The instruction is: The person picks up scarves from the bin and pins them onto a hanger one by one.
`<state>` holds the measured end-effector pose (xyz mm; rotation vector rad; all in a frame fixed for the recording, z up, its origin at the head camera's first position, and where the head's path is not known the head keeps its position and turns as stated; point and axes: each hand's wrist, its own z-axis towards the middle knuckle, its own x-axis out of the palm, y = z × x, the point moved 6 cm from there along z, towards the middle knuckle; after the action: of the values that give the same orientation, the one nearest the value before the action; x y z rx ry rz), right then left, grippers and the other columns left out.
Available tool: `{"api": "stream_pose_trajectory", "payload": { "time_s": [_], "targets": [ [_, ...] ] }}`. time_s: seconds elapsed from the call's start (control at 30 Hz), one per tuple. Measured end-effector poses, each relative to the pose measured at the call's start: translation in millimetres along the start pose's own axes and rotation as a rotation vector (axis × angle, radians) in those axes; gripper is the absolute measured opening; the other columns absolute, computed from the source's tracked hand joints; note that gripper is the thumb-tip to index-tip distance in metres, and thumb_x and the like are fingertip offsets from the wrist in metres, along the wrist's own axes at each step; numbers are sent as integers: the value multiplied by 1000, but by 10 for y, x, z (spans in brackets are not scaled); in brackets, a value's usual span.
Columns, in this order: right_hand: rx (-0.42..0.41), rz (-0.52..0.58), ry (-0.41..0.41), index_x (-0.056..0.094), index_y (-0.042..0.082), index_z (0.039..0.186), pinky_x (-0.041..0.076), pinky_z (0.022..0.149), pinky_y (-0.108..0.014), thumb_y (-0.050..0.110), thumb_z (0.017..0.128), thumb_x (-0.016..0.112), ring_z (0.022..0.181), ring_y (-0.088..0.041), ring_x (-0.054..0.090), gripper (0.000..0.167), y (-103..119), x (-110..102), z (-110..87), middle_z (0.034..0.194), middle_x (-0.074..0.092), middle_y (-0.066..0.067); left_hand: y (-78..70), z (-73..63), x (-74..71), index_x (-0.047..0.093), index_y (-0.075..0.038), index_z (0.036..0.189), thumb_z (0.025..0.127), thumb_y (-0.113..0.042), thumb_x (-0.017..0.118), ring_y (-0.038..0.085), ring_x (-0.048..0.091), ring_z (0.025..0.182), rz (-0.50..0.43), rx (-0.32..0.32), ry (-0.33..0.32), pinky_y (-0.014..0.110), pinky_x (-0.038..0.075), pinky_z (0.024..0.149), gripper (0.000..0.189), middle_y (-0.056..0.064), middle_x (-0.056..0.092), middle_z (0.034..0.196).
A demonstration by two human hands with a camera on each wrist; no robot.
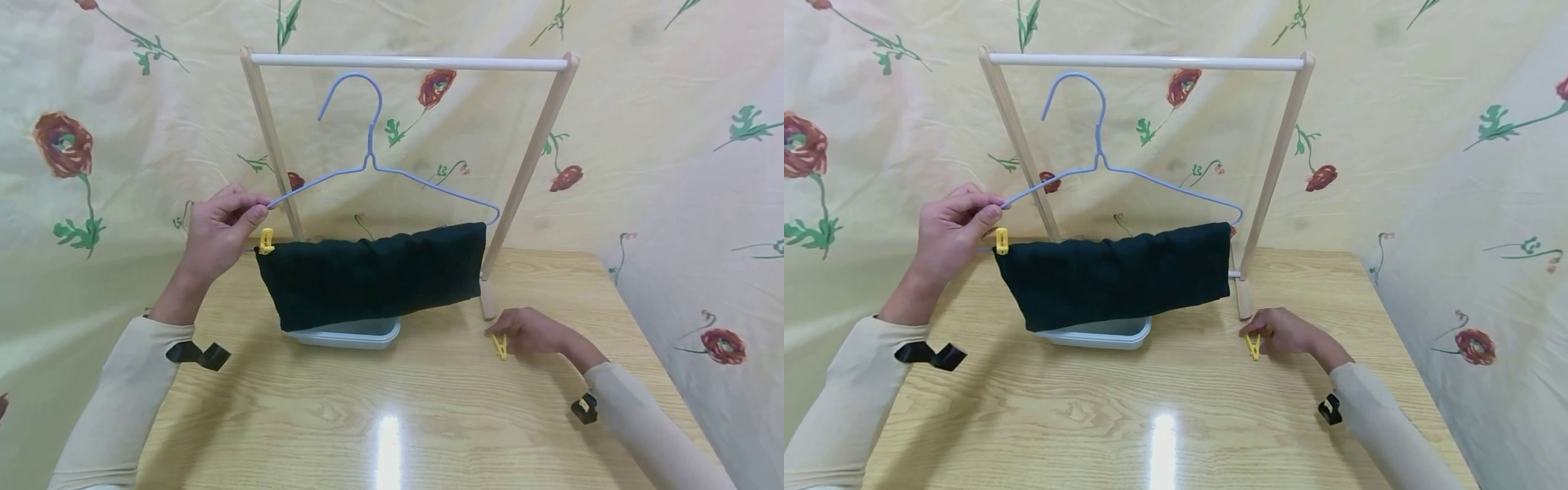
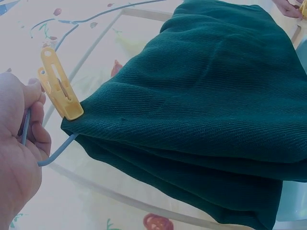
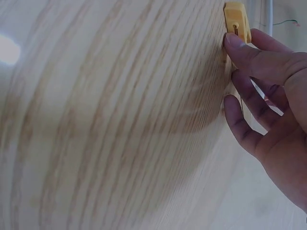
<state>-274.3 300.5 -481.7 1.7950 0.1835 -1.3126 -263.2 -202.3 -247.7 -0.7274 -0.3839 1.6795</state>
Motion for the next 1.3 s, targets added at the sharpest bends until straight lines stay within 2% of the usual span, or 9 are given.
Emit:
{"api": "stream_pose_trajectory", "payload": {
  "time_s": [0.23,0.43,0.6,0.9,1.03,1.3],
  "targets": [
    [-10,-44,-4,78,7,110,58,85,-42,-10,76,80,93,-20,66,38,-4,-18,-9,105,73,-3,20,-6,-9,70,19,99,90,21,62,11,45,64,21,5,-3,15,41,57,12,-7,57,80],
    [56,-27,1,78,13,107,57,84,-40,2,78,85,94,-18,66,33,-43,-54,-57,106,73,1,16,0,-5,70,18,99,90,21,62,11,46,64,23,8,2,15,41,57,13,-7,58,81],
    [117,2,-28,78,16,110,58,80,-36,16,82,87,95,-16,68,29,-80,-116,-114,107,75,3,12,-2,-11,71,17,100,90,20,62,11,46,65,33,-4,4,15,42,58,13,-8,58,81],
    [149,62,-129,74,10,116,59,82,-39,25,85,85,97,-22,70,36,15,-289,-201,107,75,1,-7,-7,-17,71,17,102,91,19,62,12,47,67,43,-23,5,15,43,59,14,-8,58,82],
    [99,51,-201,74,10,117,60,82,-44,22,86,85,95,-21,69,35,156,-400,-221,109,74,0,-9,-11,-21,70,18,101,91,18,62,12,47,67,37,-28,4,15,43,59,13,-8,58,83],
    [34,-7,-354,74,13,115,59,81,-31,11,84,85,89,-14,68,33,371,-665,-256,108,74,-2,-6,-8,-30,70,17,101,92,18,62,12,47,67,35,-35,0,15,43,59,13,-8,58,83]
  ]
}}
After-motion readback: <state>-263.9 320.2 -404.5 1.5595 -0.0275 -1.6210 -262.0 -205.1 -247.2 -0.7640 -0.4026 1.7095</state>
